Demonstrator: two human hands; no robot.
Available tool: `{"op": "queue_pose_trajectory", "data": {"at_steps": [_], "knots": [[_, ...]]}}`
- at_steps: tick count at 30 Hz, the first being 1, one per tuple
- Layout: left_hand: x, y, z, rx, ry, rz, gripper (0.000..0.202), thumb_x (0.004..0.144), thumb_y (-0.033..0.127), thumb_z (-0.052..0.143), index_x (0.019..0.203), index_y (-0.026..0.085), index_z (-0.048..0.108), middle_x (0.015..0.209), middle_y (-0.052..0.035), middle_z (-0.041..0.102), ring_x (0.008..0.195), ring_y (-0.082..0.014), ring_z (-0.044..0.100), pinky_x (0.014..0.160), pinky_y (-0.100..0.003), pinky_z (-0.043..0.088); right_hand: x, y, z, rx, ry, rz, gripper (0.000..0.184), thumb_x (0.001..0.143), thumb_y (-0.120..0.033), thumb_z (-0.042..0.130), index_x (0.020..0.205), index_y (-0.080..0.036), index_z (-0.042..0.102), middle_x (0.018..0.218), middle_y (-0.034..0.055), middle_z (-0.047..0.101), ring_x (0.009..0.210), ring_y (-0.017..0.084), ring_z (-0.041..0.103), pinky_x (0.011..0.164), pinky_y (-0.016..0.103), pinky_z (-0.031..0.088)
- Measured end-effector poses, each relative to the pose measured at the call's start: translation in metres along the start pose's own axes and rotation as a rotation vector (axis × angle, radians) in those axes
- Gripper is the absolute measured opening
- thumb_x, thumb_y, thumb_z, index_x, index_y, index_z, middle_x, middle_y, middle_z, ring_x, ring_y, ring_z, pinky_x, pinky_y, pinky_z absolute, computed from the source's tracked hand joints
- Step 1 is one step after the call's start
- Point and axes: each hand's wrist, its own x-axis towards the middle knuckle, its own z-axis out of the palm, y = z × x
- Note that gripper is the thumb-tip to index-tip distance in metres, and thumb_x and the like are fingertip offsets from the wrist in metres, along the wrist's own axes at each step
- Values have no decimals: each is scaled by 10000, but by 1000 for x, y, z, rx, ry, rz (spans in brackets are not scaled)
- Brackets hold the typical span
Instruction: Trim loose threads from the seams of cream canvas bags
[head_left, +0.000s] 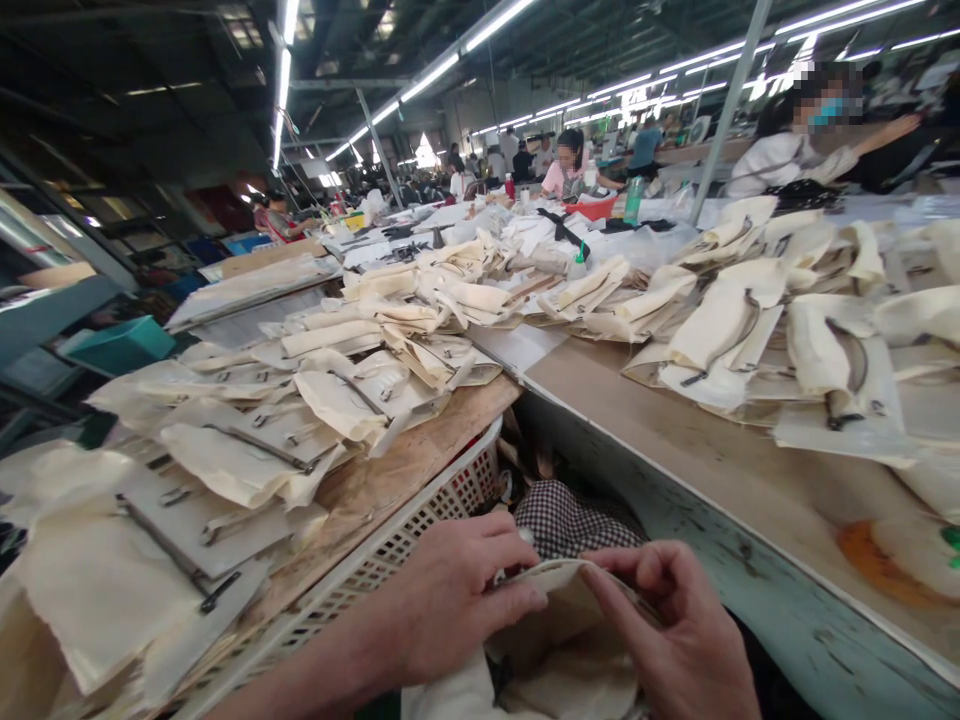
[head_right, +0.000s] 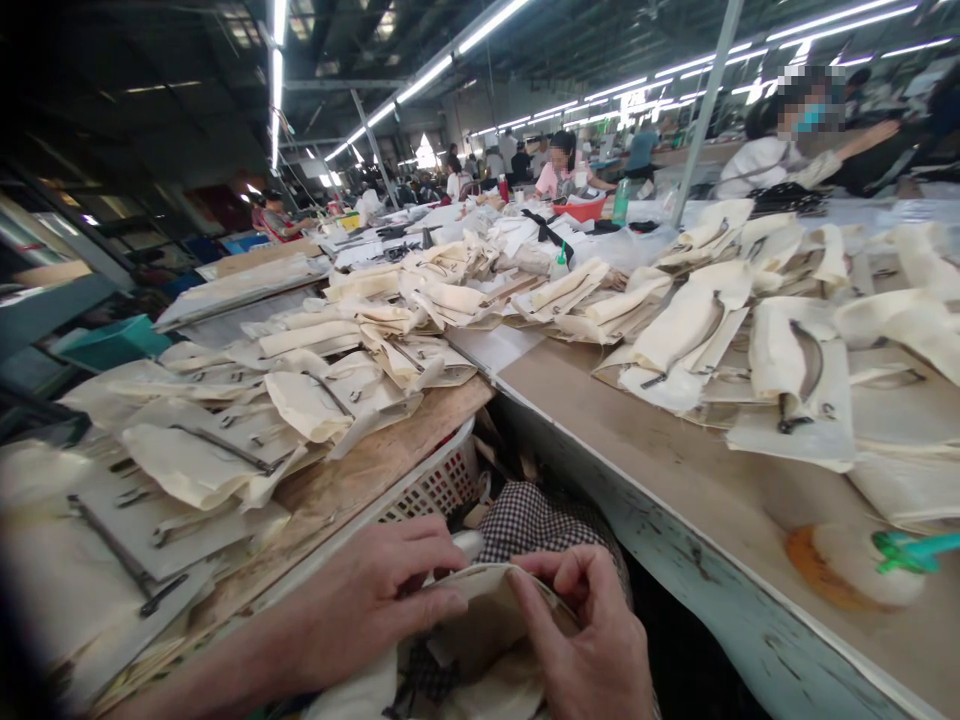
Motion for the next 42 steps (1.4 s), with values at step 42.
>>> {"op": "queue_pose_trajectory", "data": {"at_steps": [42], "knots": [[109, -22, -6, -111, 36, -31, 160, 755, 190, 498, 654, 142, 613, 588, 8, 570, 581, -129, 510, 514, -220, 333, 3, -16, 16, -188, -168, -369, 536, 856, -728, 446, 869, -276, 735, 729, 10, 726, 708, 227, 698, 850, 351, 560]]}}
